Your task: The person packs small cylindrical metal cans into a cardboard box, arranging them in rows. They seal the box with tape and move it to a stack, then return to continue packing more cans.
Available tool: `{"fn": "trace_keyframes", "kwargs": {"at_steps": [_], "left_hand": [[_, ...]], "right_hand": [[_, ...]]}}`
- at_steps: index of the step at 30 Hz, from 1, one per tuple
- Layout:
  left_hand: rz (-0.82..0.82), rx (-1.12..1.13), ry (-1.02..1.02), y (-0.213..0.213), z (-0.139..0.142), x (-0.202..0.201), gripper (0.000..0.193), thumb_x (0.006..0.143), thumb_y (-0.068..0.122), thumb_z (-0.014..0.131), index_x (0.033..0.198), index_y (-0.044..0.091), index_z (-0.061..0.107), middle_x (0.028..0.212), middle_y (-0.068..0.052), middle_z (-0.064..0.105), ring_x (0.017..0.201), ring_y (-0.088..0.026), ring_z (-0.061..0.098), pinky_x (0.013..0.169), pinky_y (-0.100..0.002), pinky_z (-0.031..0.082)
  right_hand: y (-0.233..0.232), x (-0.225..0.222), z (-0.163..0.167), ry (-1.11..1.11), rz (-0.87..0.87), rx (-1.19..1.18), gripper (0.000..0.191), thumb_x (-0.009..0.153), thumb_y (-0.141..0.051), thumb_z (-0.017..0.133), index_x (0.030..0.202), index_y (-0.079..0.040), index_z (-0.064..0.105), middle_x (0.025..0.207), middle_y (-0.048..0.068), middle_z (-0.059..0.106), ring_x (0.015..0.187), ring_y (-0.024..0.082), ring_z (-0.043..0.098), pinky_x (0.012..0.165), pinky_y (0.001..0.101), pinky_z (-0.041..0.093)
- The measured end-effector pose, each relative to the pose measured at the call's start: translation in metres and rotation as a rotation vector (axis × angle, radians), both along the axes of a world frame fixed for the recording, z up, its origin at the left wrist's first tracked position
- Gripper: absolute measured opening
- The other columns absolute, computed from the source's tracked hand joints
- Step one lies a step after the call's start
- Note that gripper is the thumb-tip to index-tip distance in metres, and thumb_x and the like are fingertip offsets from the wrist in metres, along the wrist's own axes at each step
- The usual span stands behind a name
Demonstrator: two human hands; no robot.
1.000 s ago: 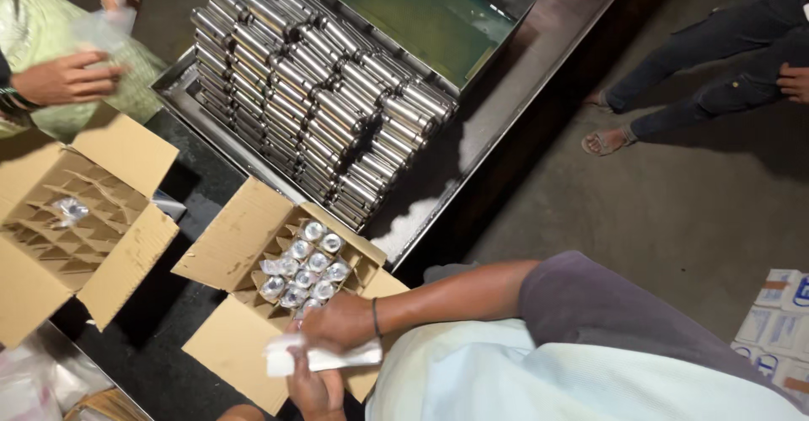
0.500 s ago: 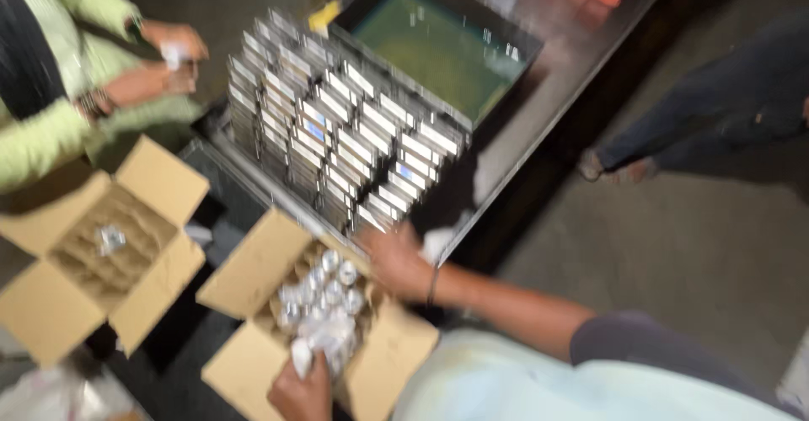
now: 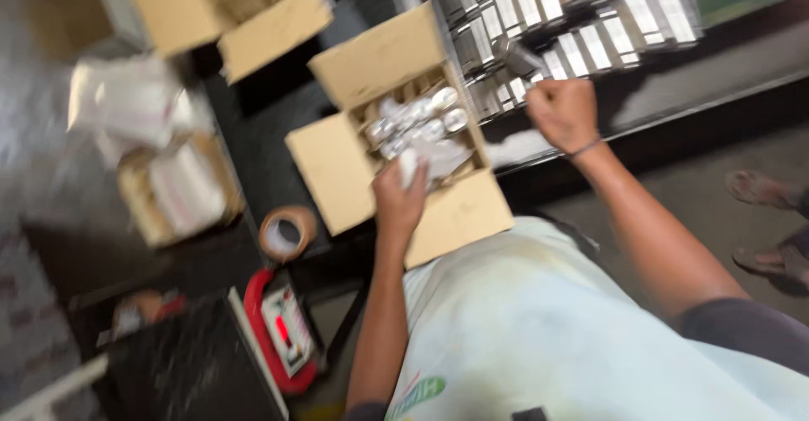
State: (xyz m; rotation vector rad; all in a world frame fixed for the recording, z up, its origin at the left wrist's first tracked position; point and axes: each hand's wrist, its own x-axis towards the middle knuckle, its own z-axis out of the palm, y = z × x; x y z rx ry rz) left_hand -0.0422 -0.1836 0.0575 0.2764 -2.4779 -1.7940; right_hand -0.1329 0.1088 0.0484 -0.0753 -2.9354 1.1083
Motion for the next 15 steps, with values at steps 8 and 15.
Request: {"fn": "trace_keyframes", "kwargs": {"at_steps": [8, 15], "left_hand": [[0.032, -0.111, 0.02, -0.006, 0.014, 0.004, 0.028, 0.096, 0.023, 0.075, 0.094, -0.004, 0.071, 0.076, -0.018, 0.071, 0.065, -0.02, 0.065, 0.065, -0.036, 0.051], [0.083, -0.022, 0.053, -0.021, 0.018, 0.025, 0.028, 0.096, 0.021, 0.072, 0.1, -0.007, 0.068, 0.075, -0.013, 0.071, 0.068, -0.01, 0.06, 0.064, -0.031, 0.052]], "right_hand": [[-0.054, -0.041, -0.031, 0.381, 0.325, 0.405, 0.064, 0.079, -0.02, 0.078, 0.138, -0.001, 0.065, 0.129, 0.029, 0.056, 0.121, 0.042, 0.051, 0.097, 0.0548, 0.045], [-0.054, -0.046, -0.045, 0.029, 0.227, 0.598, 0.052, 0.084, -0.014, 0.08, 0.124, 0.01, 0.06, 0.118, 0.03, 0.056, 0.109, 0.042, 0.059, 0.087, 0.0508, 0.054]]}}
